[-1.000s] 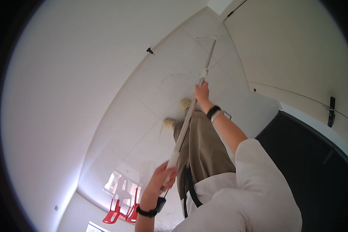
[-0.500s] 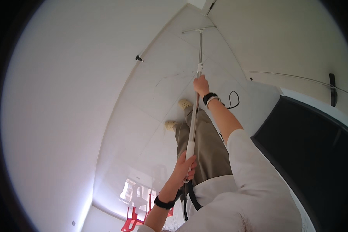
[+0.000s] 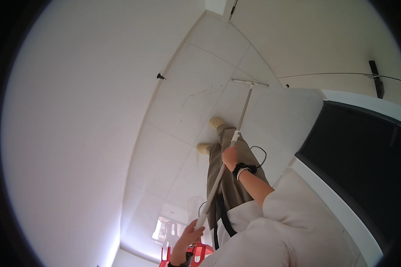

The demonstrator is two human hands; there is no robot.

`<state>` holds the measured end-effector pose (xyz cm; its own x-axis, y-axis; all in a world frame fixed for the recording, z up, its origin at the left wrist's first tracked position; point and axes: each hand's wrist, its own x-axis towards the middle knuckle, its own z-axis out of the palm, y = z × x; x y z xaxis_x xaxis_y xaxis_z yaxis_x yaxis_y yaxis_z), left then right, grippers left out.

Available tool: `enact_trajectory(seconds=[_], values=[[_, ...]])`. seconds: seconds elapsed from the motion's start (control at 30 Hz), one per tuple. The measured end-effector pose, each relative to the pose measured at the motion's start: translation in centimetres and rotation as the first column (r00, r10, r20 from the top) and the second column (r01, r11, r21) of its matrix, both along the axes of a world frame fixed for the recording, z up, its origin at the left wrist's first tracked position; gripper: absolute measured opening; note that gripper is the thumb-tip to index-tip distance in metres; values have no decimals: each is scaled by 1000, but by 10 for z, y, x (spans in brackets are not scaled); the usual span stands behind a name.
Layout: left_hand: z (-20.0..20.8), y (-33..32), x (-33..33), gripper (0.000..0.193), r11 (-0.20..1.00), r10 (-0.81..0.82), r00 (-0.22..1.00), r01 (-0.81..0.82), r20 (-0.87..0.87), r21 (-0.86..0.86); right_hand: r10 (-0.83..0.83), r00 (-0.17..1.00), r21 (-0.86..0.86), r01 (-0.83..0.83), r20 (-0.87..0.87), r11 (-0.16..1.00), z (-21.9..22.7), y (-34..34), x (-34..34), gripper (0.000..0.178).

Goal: Mopping and drying a tiled floor using a long-handled squeegee.

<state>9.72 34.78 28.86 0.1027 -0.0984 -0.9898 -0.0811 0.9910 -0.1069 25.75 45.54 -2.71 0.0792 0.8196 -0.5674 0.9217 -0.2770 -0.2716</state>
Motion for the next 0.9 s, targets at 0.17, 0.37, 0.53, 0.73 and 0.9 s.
enact_trajectory(seconds=[0.17, 0.37, 0.53, 0.73, 0.9], values=[[19, 56, -34, 43, 955, -267, 957, 279, -114, 103, -453, 786, -166, 424, -421, 890, -37, 12, -34, 18], [-35, 151, -19, 42, 786, -514, 854, 508, -84, 352, -272, 917, 63, 302, -290, 951, -223, 87, 52, 14], [-44, 187, 19, 41, 610, -606, 776, 595, -176, 523, 45, 964, 66, -29, -261, 997, -232, 168, 152, 11], [-41, 105, -26, 43, 511, -677, 622, 782, -393, 356, 288, 957, -5, -288, -27, 957, -65, 90, 0, 15], [5, 31, -68, 45, 642, -685, 676, 736, -272, 213, 530, 848, -80, -528, 5, 846, 4, -3, -47, 14]])
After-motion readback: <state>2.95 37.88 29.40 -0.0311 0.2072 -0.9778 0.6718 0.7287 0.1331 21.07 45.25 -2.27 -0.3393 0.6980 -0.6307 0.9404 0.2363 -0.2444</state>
